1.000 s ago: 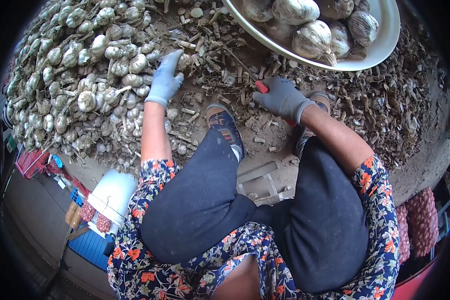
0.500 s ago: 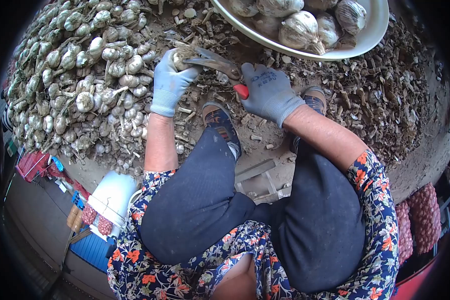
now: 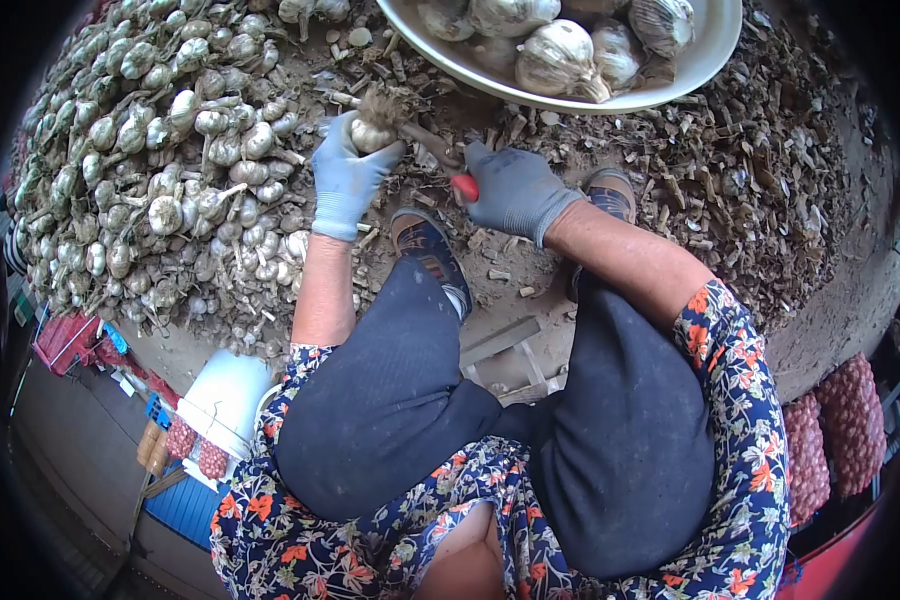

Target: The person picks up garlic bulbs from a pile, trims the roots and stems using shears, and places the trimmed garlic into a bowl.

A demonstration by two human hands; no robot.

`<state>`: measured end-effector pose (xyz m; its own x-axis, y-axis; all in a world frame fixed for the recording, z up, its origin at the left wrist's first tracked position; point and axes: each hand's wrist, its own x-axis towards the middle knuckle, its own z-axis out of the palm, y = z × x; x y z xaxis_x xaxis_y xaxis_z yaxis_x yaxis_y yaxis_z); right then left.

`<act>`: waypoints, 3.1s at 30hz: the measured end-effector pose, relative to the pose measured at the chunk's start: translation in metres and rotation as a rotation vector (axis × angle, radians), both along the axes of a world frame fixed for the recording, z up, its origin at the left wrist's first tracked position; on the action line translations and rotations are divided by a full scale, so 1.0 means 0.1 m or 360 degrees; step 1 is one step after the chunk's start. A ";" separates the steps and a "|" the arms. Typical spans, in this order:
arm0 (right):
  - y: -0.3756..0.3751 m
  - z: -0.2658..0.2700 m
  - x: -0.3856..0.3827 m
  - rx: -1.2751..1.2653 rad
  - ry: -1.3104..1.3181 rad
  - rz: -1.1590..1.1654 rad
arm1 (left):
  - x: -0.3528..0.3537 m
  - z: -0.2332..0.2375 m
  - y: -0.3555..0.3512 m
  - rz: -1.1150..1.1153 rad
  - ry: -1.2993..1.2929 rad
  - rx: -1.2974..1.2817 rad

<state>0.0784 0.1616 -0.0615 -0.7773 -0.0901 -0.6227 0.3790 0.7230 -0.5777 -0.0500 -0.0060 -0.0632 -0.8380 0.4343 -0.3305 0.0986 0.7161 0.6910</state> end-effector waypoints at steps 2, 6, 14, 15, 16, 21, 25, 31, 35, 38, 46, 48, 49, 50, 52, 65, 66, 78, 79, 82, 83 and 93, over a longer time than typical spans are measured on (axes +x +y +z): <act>0.04 -0.12 0.08 -0.0021 -0.0052 -0.0100 | -0.04 0.04 0.00 0.0037 -0.0210 0.0195; 0.11 -0.05 0.19 -0.0063 -0.0119 -0.0260 | -0.17 0.43 0.13 0.0164 -0.0669 0.0574; 0.03 -0.52 0.35 -0.0259 0.0148 -0.0266 | -0.26 1.25 1.49 -0.0981 0.1463 0.0333; 0.06 -0.33 0.27 -0.0224 0.0010 -0.0285 | -0.23 1.17 1.60 -0.0978 0.1396 0.0326; 0.07 -0.25 0.24 -0.0240 0.0012 -0.0265 | -0.24 1.11 1.66 -0.0971 0.1331 0.0330; 0.26 0.08 0.15 -0.0163 -0.0258 -0.0257 | -0.91 0.64 1.02 -0.0214 0.1407 0.0601; 0.28 -0.09 0.12 -0.0158 -0.0290 -0.0387 | -1.67 -0.45 0.72 -0.0332 0.0794 -0.0603; 0.12 -0.08 -0.16 -0.0218 0.0015 -0.0669 | -1.47 -0.57 0.62 -0.0264 0.0443 -0.0613; 0.05 -0.14 -0.36 -0.0092 0.0498 -0.0635 | -0.96 -0.32 0.38 -0.0330 0.0553 -0.0291; 0.03 -0.09 -0.58 -0.0191 0.0111 -0.0637 | -0.77 -0.18 0.25 -0.0349 0.0586 -0.0274; -0.05 -0.27 -0.27 -0.0319 0.0130 -0.0499 | -0.76 -0.60 -0.53 -0.0496 0.0470 -0.0433; -0.03 -0.23 -0.18 -0.0343 -0.0048 -0.0556 | -0.74 -0.81 -0.74 -0.0635 0.0486 -0.0404; 0.00 -0.18 -0.18 -0.0361 -0.0195 -0.0552 | -0.70 -0.78 -0.78 -0.0506 0.0471 -0.0138; 0.03 -0.15 -0.17 -0.0370 -0.0204 -0.0550 | -0.65 -0.75 -0.81 -0.0375 0.0450 0.0123; 0.08 -0.13 -0.16 -0.0304 -0.0408 -0.0502 | -0.58 -0.68 -0.85 -0.0009 0.0351 0.0172; 0.01 -0.02 -0.14 -0.0039 -0.0116 -0.0130 | -0.48 -0.34 -0.44 -0.0094 -0.0087 0.0233; -0.01 0.01 -0.18 0.0062 0.0018 -0.0111 | -0.46 -0.21 -0.35 -0.0097 -0.0086 0.0233; -0.03 0.17 -0.18 0.0555 0.0585 0.0049 | -0.35 0.10 -0.22 -0.0032 -0.0472 0.0531; -0.04 0.19 -0.20 0.0557 0.0581 0.0047 | -0.34 0.12 -0.21 -0.0081 -0.0432 0.0438; -0.02 0.24 -0.27 0.0539 0.0494 0.0091 | -0.36 0.16 -0.18 -0.0194 -0.0277 0.0355; -0.01 0.24 -0.27 0.0476 0.0414 0.0118 | -0.36 0.18 -0.17 -0.0248 -0.0169 0.0359; 0.11 -0.13 0.10 0.0237 0.0178 -0.0084 | -0.34 0.34 0.09 -0.0066 0.0183 0.0446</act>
<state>0.0889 0.1721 -0.0745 -0.8436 0.0393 -0.5355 0.3581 0.7843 -0.5066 -0.0843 0.0028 -0.0293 -0.8427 0.5297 -0.0968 0.2130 0.4930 0.8435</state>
